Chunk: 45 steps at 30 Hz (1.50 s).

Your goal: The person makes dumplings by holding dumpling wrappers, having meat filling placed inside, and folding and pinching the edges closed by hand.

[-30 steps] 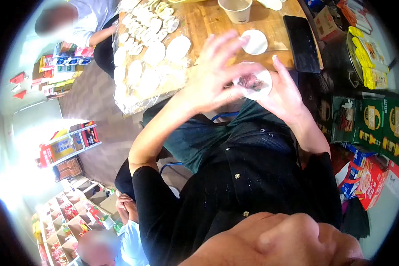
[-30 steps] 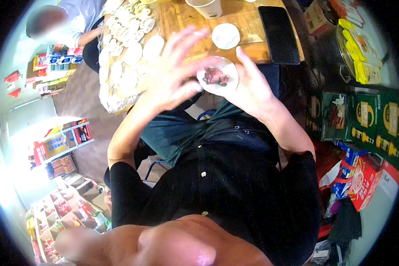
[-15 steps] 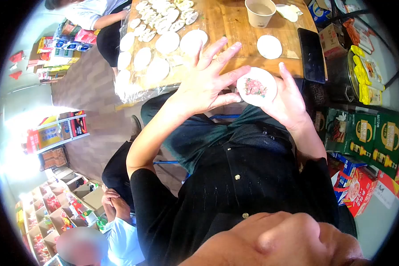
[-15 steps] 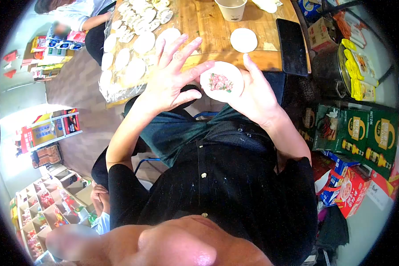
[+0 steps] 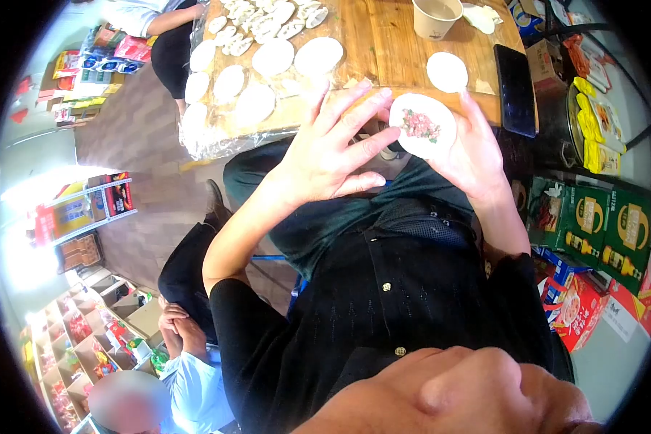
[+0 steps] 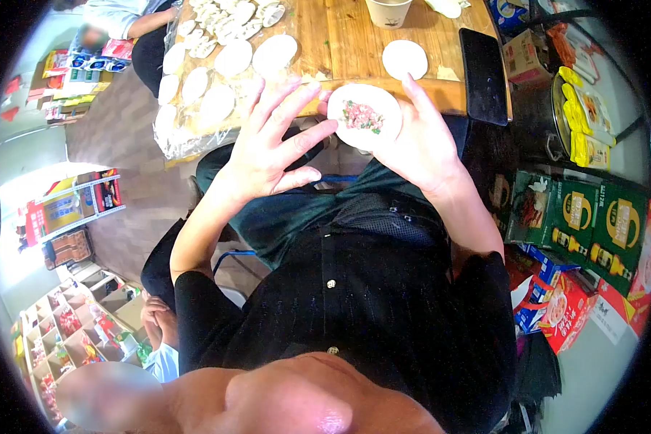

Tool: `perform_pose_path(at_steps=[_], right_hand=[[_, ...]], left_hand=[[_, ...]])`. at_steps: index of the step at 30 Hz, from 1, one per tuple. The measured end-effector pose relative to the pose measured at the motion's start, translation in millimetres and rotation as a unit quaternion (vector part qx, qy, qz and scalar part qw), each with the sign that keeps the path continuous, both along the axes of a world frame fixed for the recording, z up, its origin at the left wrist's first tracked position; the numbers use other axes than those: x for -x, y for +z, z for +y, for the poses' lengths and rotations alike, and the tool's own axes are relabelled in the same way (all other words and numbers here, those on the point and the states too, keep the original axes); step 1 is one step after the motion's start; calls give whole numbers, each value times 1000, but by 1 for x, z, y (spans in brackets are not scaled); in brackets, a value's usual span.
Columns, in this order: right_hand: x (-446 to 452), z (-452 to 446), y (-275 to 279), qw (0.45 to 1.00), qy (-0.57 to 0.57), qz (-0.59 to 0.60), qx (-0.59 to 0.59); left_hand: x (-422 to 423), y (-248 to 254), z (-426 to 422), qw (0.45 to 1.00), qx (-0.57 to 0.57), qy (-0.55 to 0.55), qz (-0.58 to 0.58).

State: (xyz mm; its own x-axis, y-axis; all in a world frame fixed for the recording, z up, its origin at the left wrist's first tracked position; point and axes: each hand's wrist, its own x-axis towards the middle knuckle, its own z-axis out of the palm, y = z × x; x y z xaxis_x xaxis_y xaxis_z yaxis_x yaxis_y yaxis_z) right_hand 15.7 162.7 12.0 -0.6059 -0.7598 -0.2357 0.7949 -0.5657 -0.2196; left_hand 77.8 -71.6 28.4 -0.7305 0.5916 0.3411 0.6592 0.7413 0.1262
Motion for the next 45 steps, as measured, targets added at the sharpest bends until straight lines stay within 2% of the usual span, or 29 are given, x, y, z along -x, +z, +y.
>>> perform_pose_path(at_steps=[6,9,11,13,24,26,29,30,32,38,40,45], right_hand=[[2,-5,-13,998,-14,-53,37],[-2,-12,-5,999,-28,-17,3],[-4,-14,-7,999,-23,-27,-14],[-6,-12,-12,999,-12,-42,-22],[-1,-14,3,999,33,-21,17],[-1,-13,0,998,47,-27,42],[-2,-13,0,997,44,-13,62],[-3,-14,6,997,52,0,51],[-3,-16,9,997,62,13,40],[-7,-19,-3,994,91,-34,59],[-9,-21,-6,994,101,-27,38],[-15,-25,-1,997,76,17,-23]], left_hand=[[-9,-15,18,999,-46,-16,-8],[-11,-27,40,997,-77,2,14],[-11,-33,55,994,-91,56,35],[-8,-34,61,994,-82,63,33],[-16,-27,35,994,-75,26,71],[-15,-28,30,991,-100,25,90],[-13,-40,18,969,-91,22,229],[-13,-42,17,969,-90,23,229],[-13,-46,17,953,-152,13,263],[-10,-48,15,958,-119,-35,258],[-10,-45,12,964,-63,-49,255],[-14,-40,14,973,-56,-46,220]])
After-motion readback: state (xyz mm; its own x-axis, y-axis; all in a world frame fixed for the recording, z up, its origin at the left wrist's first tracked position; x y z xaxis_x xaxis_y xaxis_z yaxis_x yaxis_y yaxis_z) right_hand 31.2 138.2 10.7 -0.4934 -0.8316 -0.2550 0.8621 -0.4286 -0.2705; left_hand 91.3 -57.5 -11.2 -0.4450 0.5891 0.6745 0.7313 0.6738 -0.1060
